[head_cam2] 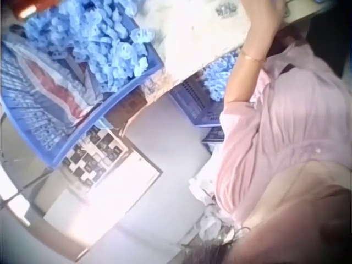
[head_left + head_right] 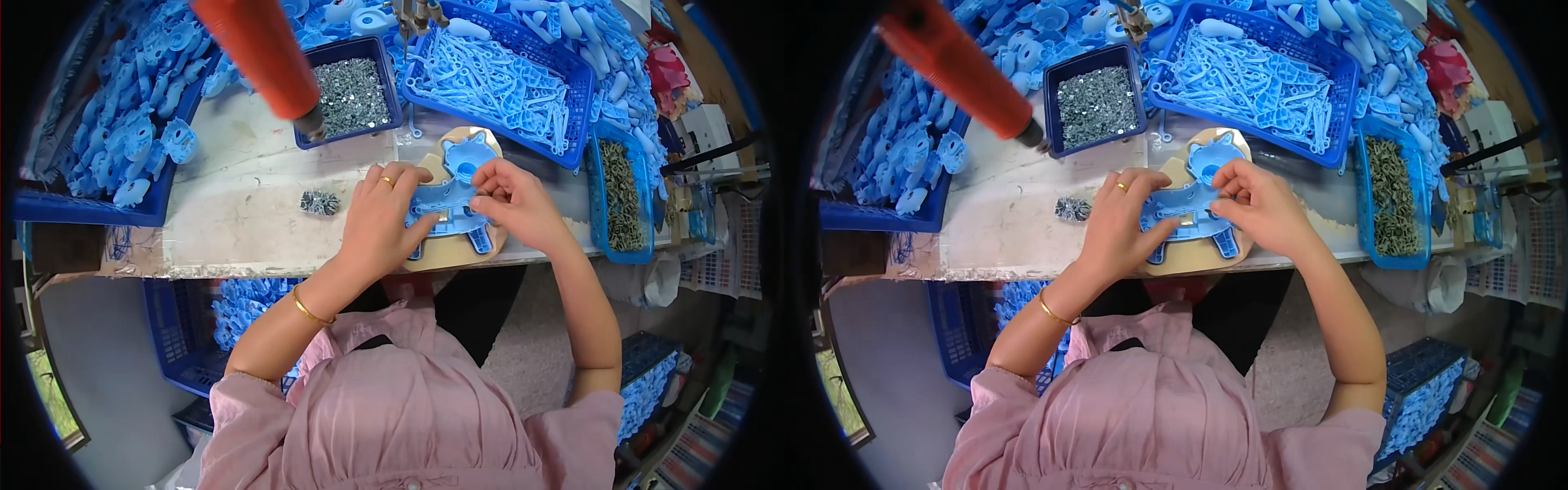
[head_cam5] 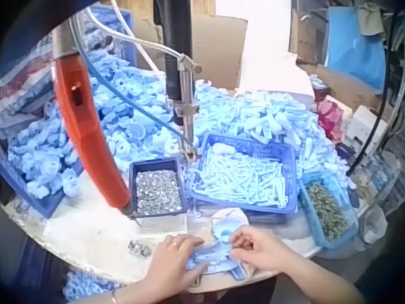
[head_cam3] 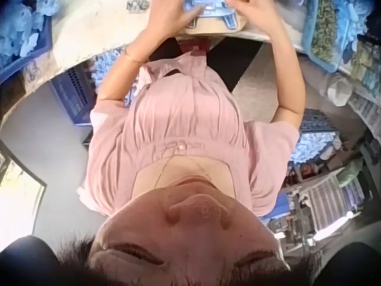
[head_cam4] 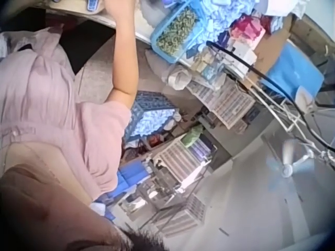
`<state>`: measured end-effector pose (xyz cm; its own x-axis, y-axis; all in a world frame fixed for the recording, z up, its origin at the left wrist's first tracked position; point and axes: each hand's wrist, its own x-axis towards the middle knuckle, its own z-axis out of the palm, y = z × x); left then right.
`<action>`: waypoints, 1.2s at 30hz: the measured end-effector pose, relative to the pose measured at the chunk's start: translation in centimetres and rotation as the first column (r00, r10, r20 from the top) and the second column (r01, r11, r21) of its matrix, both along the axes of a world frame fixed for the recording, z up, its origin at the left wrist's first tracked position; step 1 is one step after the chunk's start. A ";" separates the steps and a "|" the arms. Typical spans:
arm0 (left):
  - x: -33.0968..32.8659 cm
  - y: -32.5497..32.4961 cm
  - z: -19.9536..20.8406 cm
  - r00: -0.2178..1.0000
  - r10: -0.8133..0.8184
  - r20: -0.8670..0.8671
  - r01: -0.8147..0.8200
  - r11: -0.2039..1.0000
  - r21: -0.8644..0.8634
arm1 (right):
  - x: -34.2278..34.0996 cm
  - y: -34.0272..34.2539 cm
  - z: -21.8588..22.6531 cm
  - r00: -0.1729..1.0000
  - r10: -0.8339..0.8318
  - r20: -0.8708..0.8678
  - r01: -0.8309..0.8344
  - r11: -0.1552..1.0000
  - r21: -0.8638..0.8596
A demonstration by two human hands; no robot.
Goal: Assembling plastic toy components using a pneumatic screwdriver and manual positioning.
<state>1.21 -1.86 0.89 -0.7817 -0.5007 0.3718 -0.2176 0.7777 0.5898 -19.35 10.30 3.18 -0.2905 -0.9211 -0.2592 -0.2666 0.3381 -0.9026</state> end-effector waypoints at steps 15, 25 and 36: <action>-0.3 0.5 0.1 0.996 0.035 0.077 -0.025 0.991 -0.132 | -0.2 -1.8 1.6 0.877 0.330 -0.349 -0.294 0.943 0.154; -0.7 0.7 0.5 0.988 0.087 0.124 -0.050 0.959 -0.279 | -0.2 -2.2 1.0 0.667 0.301 -0.681 -0.340 0.937 0.081; 1.7 -9.2 1.0 0.946 0.315 0.073 -0.284 0.917 -0.280 | 9.7 -20.7 13.3 0.580 -0.787 -0.209 -0.131 0.164 -0.978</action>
<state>2.89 -11.10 1.85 -0.6552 -0.6147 0.4392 -0.5183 0.7887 0.3308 -9.68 -10.39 16.50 -0.2565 -0.0761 0.9635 -0.9245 -0.2716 -0.2676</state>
